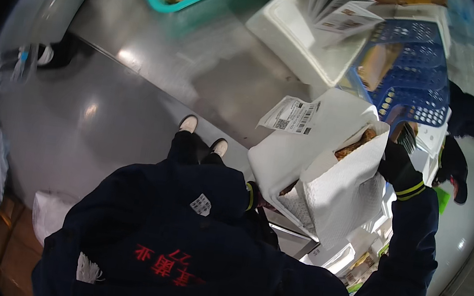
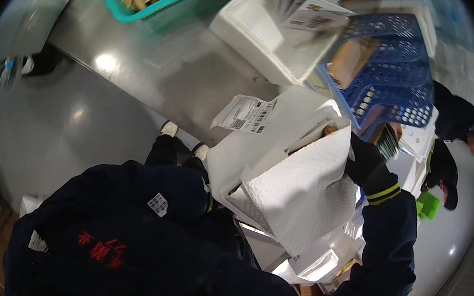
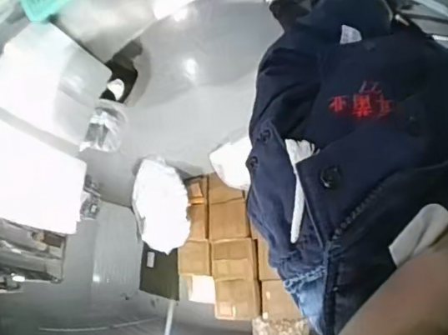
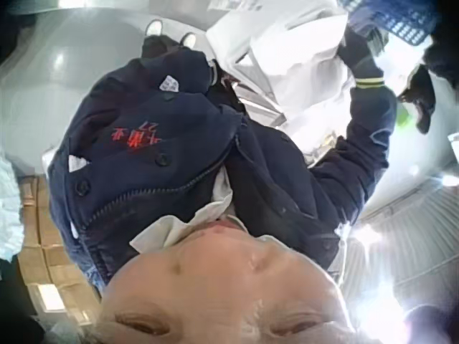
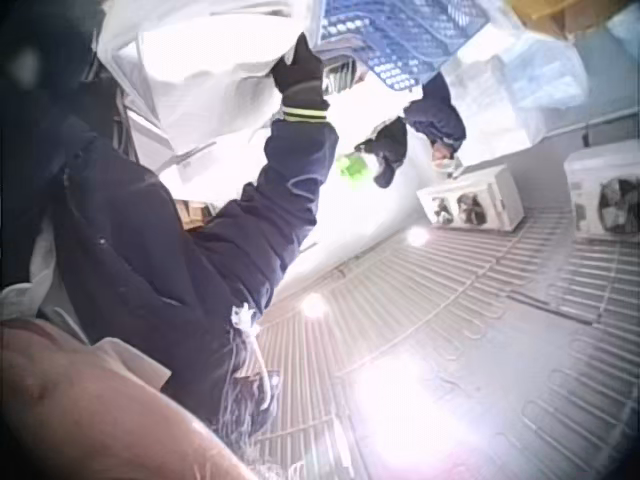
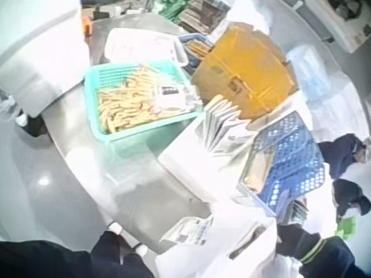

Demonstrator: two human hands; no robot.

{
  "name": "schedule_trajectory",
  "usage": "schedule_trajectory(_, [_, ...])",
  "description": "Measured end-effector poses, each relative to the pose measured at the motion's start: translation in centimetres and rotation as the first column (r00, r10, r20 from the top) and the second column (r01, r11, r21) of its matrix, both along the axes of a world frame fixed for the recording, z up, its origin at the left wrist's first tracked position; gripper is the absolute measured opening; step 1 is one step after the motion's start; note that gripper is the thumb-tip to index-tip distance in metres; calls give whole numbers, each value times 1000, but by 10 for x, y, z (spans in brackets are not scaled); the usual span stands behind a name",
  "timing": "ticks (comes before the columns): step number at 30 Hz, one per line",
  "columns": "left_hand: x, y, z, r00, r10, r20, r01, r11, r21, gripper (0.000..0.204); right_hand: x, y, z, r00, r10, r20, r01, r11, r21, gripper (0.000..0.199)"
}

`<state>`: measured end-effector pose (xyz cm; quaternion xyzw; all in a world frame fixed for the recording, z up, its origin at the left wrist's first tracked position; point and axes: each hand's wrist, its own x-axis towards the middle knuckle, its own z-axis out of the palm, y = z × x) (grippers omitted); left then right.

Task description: The person places items into a white styrofoam container, covers them with a paper towel, adds a label, and then seals the container with tape using a dispenser.

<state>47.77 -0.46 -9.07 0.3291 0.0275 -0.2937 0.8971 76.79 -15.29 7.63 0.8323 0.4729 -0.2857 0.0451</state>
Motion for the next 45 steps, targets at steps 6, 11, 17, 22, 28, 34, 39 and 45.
schedule_trajectory(6, [-35, -15, -72, 998, -54, 28, 47, 976, 215, 39, -11, 108, -71, 956, 206, -206, -221, 974, -50, 59])
schedule_trajectory(11, [-37, -48, -116, 979, -180, 101, 123, 902, 414, 37, 0, 132, -95, 931, 324, -169, -340, 938, -73, 52])
schedule_trajectory(17, [-99, 42, -140, 870, 349, -348, -284, 932, 224, 46, 10, 126, -113, 924, 333, -188, -359, 925, -125, 50])
schedule_trajectory(22, [-76, 77, -95, 769, 618, -163, -547, 769, 330, 72, 18, 125, -123, 854, 384, -351, -330, 922, 205, 43])
schedule_trajectory(28, [-48, 77, -83, 716, 654, -244, -502, 725, 471, 25, -7, 144, -93, 947, 301, -116, -316, 937, -150, 44])
schedule_trajectory(34, [-55, 87, -85, 687, 611, -393, -516, 791, 328, 28, 15, 133, -114, 922, 266, -280, -308, 944, -115, 44])
schedule_trajectory(39, [-57, 89, -94, 697, 566, -440, -464, 824, 325, 25, 33, 124, -123, 896, 222, -384, -290, 948, -129, 44])
schedule_trajectory(45, [-56, 90, -93, 704, 567, -429, -494, 824, 279, 25, -7, 146, -97, 941, 262, -214, -296, 944, -147, 43])
